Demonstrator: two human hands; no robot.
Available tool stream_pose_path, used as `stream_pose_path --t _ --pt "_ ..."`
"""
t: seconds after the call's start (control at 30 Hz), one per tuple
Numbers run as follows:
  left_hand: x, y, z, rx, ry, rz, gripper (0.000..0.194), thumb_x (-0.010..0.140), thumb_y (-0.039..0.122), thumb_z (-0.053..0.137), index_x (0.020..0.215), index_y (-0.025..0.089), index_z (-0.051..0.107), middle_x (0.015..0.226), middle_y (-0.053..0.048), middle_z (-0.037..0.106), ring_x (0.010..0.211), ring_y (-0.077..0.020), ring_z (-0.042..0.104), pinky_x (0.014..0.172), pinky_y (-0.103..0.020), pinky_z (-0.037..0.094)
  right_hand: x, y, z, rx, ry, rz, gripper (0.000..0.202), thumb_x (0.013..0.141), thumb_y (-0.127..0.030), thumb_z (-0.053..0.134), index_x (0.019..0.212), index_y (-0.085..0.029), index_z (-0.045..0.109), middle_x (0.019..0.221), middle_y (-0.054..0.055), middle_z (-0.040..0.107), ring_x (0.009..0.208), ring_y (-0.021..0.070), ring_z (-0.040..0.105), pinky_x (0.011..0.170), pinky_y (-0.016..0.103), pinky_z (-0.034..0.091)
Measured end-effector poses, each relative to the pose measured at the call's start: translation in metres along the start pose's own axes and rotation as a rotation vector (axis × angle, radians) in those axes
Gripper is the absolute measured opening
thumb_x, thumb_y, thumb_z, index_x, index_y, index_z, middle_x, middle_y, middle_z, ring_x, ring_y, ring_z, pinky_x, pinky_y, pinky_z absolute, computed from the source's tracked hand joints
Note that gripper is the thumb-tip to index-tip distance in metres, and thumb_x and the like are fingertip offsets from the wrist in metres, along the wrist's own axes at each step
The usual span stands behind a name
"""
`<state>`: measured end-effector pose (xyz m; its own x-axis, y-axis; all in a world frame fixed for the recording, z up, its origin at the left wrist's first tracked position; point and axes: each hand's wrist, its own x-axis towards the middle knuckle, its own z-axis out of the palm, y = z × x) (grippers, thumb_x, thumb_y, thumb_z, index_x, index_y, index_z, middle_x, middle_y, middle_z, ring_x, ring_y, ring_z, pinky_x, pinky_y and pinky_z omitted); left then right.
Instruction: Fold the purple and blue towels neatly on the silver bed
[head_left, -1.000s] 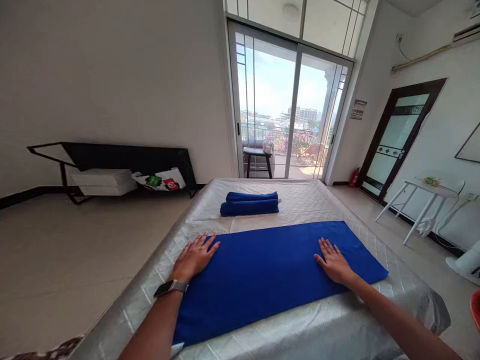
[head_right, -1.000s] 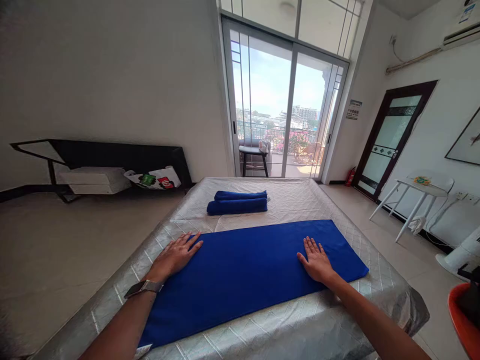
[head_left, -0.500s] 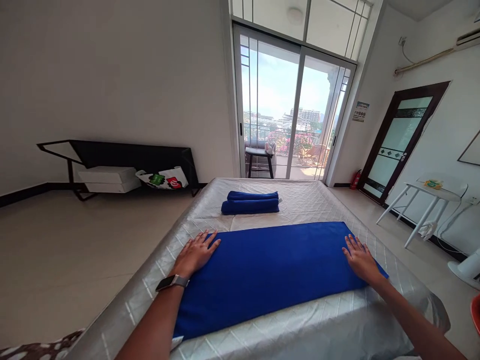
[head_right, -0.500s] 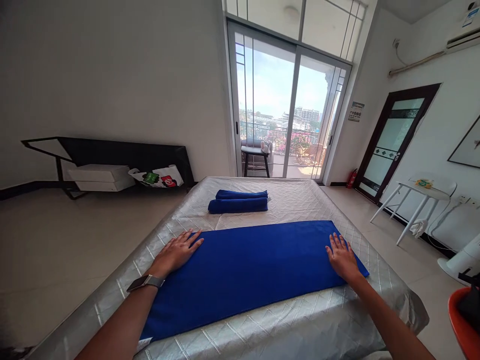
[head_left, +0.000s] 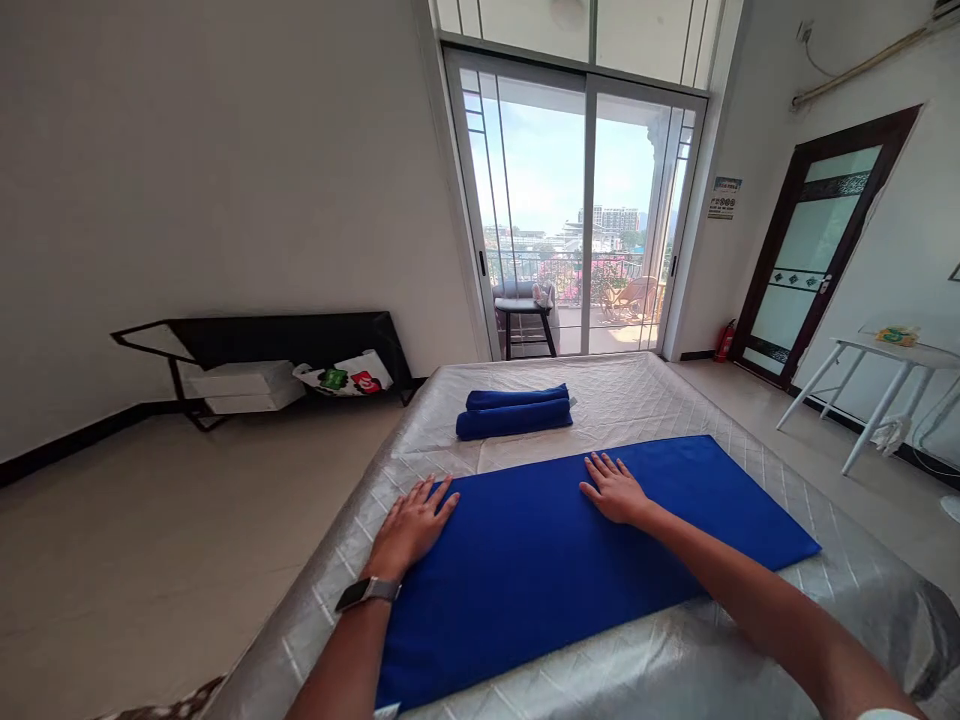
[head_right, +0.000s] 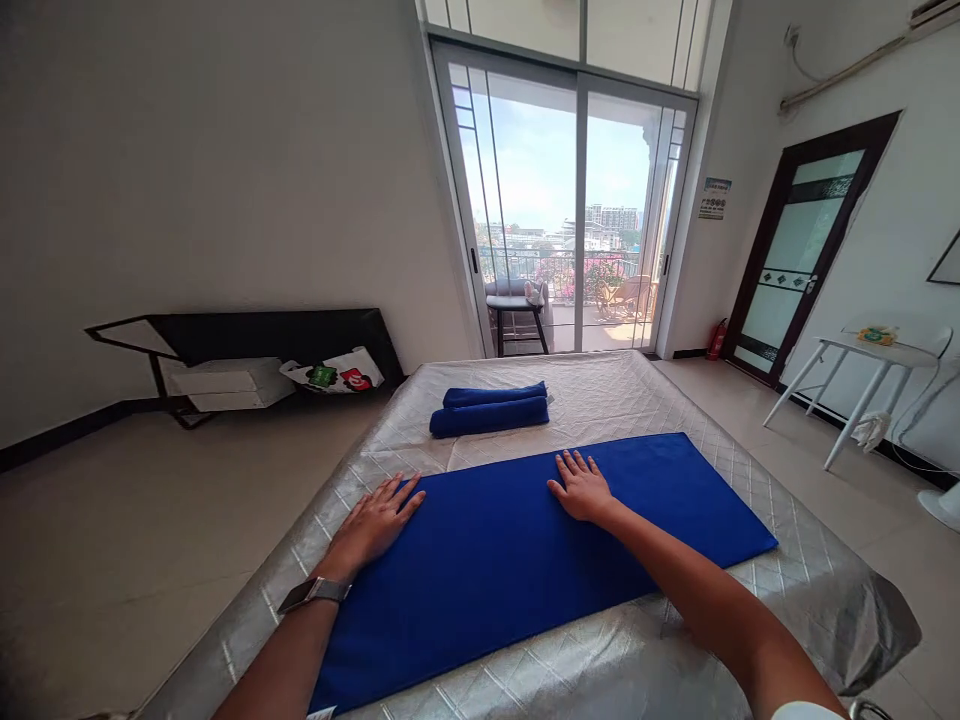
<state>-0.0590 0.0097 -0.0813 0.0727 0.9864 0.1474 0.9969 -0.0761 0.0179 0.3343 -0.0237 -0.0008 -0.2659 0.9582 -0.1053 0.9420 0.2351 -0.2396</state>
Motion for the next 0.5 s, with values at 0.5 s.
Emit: stream_pose_path --t 0.5 --pt "0.001 -0.014 0.011 -0.033 0.026 0.045 0.061 0.098 0.048 0.029 0.153 0.023 0.039 0.159 -0.01 0.04 0.149 -0.0263 0.031 0.12 -0.048 0.025 -0.027 0.224 -0.041 -0.142 0.102 0.465 0.069 0.102 -0.047 0.014 0.159 -0.009 0.021 0.166 0.01 0.021 0.153 0.0202 0.016 0.124 0.038 0.014"
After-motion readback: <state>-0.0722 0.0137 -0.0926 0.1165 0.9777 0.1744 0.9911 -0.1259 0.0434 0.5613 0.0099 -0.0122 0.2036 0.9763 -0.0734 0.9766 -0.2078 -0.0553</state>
